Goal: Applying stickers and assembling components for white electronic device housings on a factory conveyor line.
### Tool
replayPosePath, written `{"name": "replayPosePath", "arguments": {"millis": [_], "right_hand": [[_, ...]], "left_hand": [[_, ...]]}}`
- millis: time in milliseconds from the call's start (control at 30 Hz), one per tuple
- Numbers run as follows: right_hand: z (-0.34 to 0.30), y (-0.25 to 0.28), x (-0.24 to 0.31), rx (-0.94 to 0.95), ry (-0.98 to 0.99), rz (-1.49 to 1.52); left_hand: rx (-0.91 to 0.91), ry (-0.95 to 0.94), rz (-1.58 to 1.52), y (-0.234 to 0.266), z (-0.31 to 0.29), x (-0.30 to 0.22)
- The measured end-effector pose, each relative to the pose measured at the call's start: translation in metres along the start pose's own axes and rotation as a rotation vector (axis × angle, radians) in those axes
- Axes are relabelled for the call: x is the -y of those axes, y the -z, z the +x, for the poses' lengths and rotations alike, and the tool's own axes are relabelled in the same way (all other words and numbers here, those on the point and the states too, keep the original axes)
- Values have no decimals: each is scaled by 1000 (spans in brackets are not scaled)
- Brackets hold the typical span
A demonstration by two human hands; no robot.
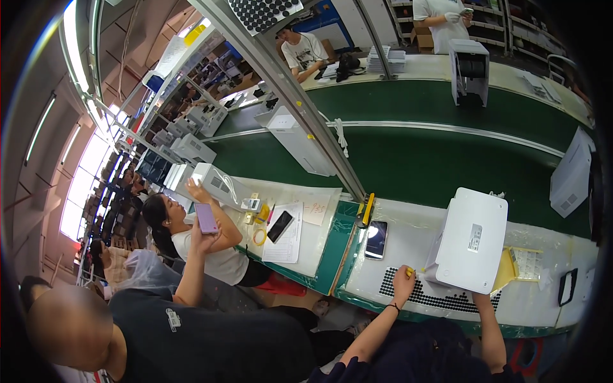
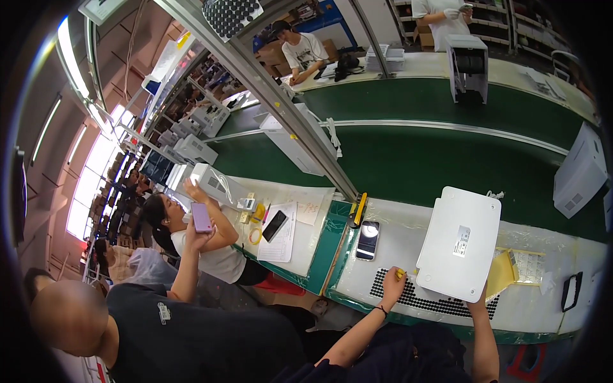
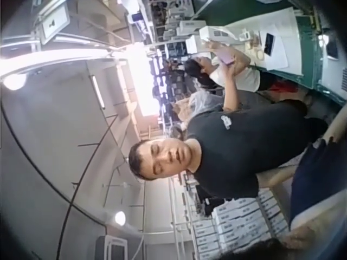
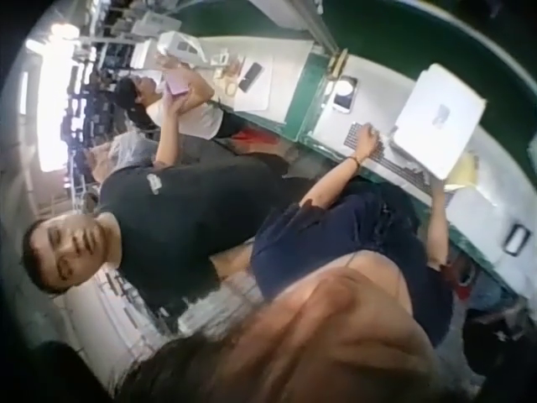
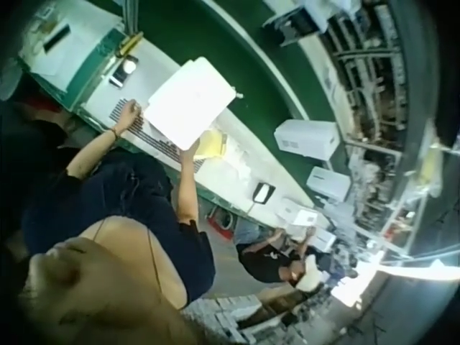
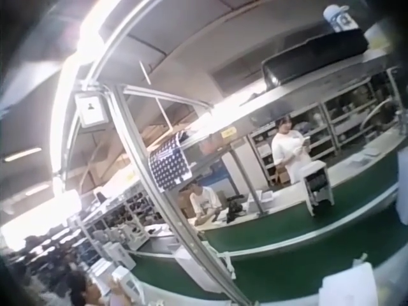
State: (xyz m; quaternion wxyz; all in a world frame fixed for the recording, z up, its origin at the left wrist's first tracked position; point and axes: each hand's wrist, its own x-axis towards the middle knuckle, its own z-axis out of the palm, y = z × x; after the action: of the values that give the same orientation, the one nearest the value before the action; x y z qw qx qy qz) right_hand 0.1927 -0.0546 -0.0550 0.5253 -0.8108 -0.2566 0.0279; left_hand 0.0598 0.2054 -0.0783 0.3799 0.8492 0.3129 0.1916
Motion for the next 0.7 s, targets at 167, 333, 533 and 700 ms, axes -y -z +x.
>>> {"name": "replayPosePath", "arguments": {"millis": [167, 333, 533, 700], "right_hand": [[31, 35, -44, -224, -185, 358], [98, 79, 84, -401, -138, 48], [154, 108, 209, -398, 178, 151], [164, 115, 239, -193, 138, -37]], "left_hand": [[54, 275, -366, 7, 4, -17], [-57, 241, -515, 10, 10, -16], [-3, 194, -789, 41, 47, -76], [-22, 143, -885, 71, 61, -135]]}}
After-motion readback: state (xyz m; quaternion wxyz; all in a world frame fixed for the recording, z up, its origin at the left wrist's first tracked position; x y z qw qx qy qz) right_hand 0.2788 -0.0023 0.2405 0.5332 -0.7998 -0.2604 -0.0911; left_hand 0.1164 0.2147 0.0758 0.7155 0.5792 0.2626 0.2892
